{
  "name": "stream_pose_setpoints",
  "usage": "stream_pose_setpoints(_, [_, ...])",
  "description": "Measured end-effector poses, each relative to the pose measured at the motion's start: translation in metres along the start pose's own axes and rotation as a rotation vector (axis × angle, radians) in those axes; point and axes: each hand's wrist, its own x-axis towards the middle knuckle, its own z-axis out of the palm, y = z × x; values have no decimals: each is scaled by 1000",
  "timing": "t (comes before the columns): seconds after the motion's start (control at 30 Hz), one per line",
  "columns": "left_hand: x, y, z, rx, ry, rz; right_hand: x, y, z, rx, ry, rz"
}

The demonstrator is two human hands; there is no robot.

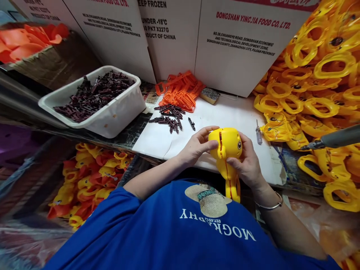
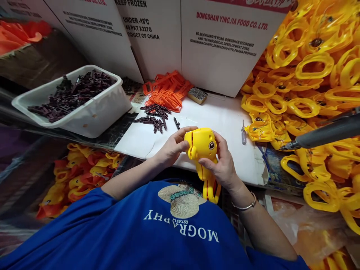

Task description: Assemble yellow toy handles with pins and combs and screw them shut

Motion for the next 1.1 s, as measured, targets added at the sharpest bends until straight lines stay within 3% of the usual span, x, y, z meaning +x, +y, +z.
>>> stream_pose_setpoints(0.13, [0, 5, 8, 141, 3, 49, 3, 2, -2, 42, -9, 19])
stream_pose_setpoints(0.33, [3, 15, 11, 188, -211, 51, 5, -4, -7, 27, 5, -4])
stream_pose_setpoints(0.7, [7, 15, 17, 132, -132, 129, 15, -9, -13, 1, 11, -73])
stream_pose_setpoints(0.9, [4, 16, 19, 101, -98, 104, 13, -10, -11, -7, -23, -84])
stream_pose_setpoints(1.1, [-5, 24, 15, 196, -222, 112, 4, -9, -13, -177, 25, -191])
